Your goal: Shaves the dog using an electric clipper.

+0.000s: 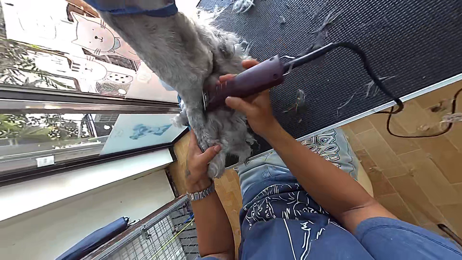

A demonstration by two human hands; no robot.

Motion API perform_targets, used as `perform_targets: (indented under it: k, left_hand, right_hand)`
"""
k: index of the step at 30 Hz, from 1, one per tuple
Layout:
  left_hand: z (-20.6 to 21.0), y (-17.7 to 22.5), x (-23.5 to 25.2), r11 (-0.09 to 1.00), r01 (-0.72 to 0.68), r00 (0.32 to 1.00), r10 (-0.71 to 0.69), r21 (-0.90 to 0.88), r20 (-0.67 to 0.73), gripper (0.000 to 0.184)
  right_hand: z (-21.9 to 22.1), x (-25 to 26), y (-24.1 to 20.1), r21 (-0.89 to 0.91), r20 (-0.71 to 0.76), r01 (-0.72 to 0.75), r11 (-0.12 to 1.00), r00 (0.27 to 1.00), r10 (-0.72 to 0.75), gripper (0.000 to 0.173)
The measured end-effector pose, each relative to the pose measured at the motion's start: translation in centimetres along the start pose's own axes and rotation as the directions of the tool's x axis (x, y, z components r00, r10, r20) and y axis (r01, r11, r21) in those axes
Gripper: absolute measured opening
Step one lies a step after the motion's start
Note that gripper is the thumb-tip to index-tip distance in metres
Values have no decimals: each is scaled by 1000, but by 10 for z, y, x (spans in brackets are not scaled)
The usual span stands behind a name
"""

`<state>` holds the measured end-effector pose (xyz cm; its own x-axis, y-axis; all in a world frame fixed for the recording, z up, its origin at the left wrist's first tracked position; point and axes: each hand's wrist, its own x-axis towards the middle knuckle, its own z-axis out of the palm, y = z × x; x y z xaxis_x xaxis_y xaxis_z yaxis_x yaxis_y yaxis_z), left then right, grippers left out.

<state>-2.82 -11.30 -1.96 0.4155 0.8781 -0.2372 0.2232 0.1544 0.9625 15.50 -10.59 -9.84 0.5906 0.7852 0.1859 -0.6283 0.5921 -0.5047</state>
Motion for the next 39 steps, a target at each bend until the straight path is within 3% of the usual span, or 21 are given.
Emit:
perform_targets:
  k: [3,7,10,13,19,22,25,30,33,36,39]
  left_hand:
    - [-3,2,-3,1000,7,1000,-7,-8,-11,84]
    - [-5,3,-7,1000,15,1000,-15,-17,10,84]
    - [-2,6,-10,1000,1,1000,-1,-18,21,75]
    - [-2,8,-11,999,-12,1000,12,-48,-1,71]
    - [-3,6,-16,992,-13,1000,11,-122,-14,65]
    - [-1,6,-18,990,-30,999,32,-140,7,57]
    - [-1,9,-16,987,-37,999,38,-153,8,53]
    - [-4,9,-15,989,-37,999,41,-143,25,53]
    - [-5,9,-15,987,-39,997,48,-158,57,49]
    - [-5,12,-13,991,-35,997,43,-132,61,51]
    - [-2,19,-11,1000,-8,1000,8,-21,-10,67]
  right_hand:
    - [-10,1,1,-30,-26,-54,998,998,53,66]
    - [-11,4,-18,36,-85,2,999,996,1,63]
    - [0,2,-12,73,-29,12,997,1000,-10,65]
    - [-1,-2,7,43,17,-96,995,995,95,65]
    - [-14,6,-8,99,-131,-61,993,989,74,61]
    - [-2,6,-8,148,-93,-53,988,993,68,62]
    - [-4,4,9,98,-24,-145,985,989,148,64]
    - [-22,12,0,99,-124,-174,980,975,186,61]
    - [-15,15,-9,169,-94,-141,975,983,158,56]
    - [-5,13,5,95,-21,-214,972,976,217,64]
    - [-15,14,17,-109,-45,-338,935,941,335,73]
